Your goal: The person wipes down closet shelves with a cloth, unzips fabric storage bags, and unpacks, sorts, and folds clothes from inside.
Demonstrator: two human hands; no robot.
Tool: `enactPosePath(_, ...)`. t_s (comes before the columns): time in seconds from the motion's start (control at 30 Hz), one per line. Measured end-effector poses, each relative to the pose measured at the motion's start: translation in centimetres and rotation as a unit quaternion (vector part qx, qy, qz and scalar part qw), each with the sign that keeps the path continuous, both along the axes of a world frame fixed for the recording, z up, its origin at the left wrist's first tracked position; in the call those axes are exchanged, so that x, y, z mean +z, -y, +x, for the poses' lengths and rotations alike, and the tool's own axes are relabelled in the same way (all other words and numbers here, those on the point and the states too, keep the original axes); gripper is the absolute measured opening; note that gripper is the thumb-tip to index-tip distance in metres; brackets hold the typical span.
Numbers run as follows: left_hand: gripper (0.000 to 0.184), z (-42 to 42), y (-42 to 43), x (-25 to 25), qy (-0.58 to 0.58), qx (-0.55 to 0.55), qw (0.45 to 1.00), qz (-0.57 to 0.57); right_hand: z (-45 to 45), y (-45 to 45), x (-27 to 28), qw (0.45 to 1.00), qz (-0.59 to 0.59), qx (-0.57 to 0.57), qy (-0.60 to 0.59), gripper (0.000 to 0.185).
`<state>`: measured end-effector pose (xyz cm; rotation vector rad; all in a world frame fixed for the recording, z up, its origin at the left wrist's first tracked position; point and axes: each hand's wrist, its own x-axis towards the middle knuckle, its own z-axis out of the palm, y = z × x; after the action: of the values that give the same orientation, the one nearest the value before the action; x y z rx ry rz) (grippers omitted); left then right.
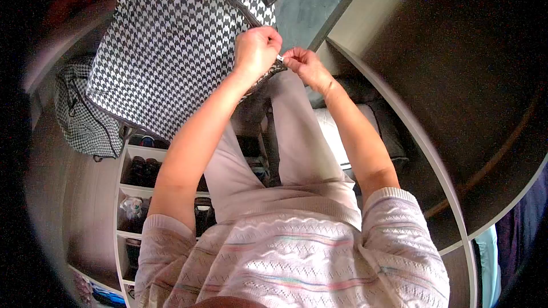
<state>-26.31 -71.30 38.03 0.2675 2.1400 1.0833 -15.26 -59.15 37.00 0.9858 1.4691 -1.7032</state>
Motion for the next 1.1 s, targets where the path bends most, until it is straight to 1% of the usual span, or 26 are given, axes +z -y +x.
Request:
enactPosePath(0.07, 0.007, 0.0, -0.2, -0.8, 0.032, 0.097, 0.995, 0.01, 1.8, -0.1, -0.3, 0.999, 0.014, 0.004, 0.047, 0.011)
enactPosePath(0.1, 0.008, -0.3, -0.1, -0.7, 0.041, 0.148, 0.988, 0.01, 2.9, 0.1, -0.7, 0.999, 0.024, 0.01, 0.028, 0.011)
enactPosePath(0.13, 0.008, -0.2, 0.2, -1.0, 0.124, 0.194, 0.973, 0.016, 4.0, 0.9, -1.1, 0.999, 0.035, 0.017, 0.012, 0.011)
enactPosePath(0.17, 0.008, -0.1, 0.4, -1.2, 0.135, 0.205, 0.969, 0.022, 4.9, 1.4, -1.4, 0.999, 0.044, 0.024, -0.004, 0.011)
enactPosePath(0.2, 0.008, -0.3, 0.6, -1.0, 0.147, 0.216, 0.965, 0.026, 5.0, 2.2, -1.0, 0.999, 0.042, 0.021, 0.011, 0.011)
enactPosePath(0.23, 0.008, -0.4, 0.5, -0.7, 0.159, 0.226, 0.961, 0.032, 5.0, 2.7, -0.9, 0.999, 0.013, -0.001, 0.034, 0.012)
enactPosePath(0.3, 0.007, -1.0, 0.4, 0.8, 0.275, 0.302, 0.911, 0.061, 5.2, 3.5, -0.6, 0.995, -0.041, -0.048, 0.078, 0.012)
enactPosePath(0.33, 0.008, -1.2, 0.4, 0.9, 0.285, 0.303, 0.906, 0.072, 5.0, 3.7, -0.4, 0.981, -0.071, -0.081, 0.16, 0.013)
enactPosePath(0.43, 0.009, -1.2, 0.7, 0.9, 0.302, 0.302, 0.899, 0.099, 4.7, 4.7, -0.7, 0.969, -0.12, -0.106, 0.189, 0.013)
enactPosePath(0.53, 0.008, -1.2, 0.6, 1.8, 0.319, 0.28, 0.899, 0.107, 4.1, 3.8, -0.5, 0.983, -0.06, -0.034, 0.169, 0.015)
enactPosePath(0.63, 0.008, -1.3, 1.2, 1.2, 0.35, 0.257, 0.893, 0.118, 3.0, 2.6, 0.3, 0.999, 0.023, -0.033, -0.036, 0.023)
enactPosePath(0.67, 0.008, -1.2, 1.5, 1.1, 0.357, 0.258, 0.89, 0.119, 2.2, 2.3, 1.0, 0.996, 0.066, -0.012, -0.057, 0.032)
enactPosePath(0.77, 0.01, -1.2, 1.8, 0.8, 0.373, 0.254, 0.883, 0.128, -1.2, 2.8, 2.5, 0.984, 0.115, 0.094, -0.101, 0.035)
enactPosePath(0.8, 0.012, -1.3, 1.9, 0.8, 0.369, 0.239, 0.89, 0.123, -1.2, 3.4, 2.0, 0.965, 0.198, 0.129, -0.114, 0.028)
enactPosePath(0.9, 0.013, -1.4, 1.8, 0.9, 0.324, 0.167, 0.924, 0.114, -1.3, 4.3, 0.4, 0.951, 0.25, 0.156, -0.089, 0.022)
enactPosePath(0.93, 0.015, -1.0, 2.1, -0.1, 0.281, 0.094, 0.95, 0.101, -1.6, 4.4, 1.1, 0.946, 0.268, 0.162, -0.083, 0.021)
enactPosePath(0.97, 0.015, -0.8, 2.2, -0.6, 0.222, 0.043, 0.97, 0.091, -1.4, 4.4, 1.1, 0.947, 0.269, 0.156, -0.085, 0.02)
enactPosePath(1.03, 0.016, -1.0, 2.5, -1.0, 0.101, -0.057, 0.991, 0.068, -0.9, 4.7, 0.6, 0.947, 0.273, 0.145, -0.089, 0.02)
enactPosePath(1.07, 0.018, -1.1, 2.6, -1.1, -0.057, -0.128, 0.989, 0.043, -0.9, 4.7, 0.3, 0.948, 0.268, 0.146, -0.093, 0.02)
enactPosePath(1.1, 0.018, -1.5, 2.5, -0.7, -0.089, -0.161, 0.983, 0.015, -1.0, 4.6, 0.3, 0.949, 0.263, 0.146, -0.097, 0.02)
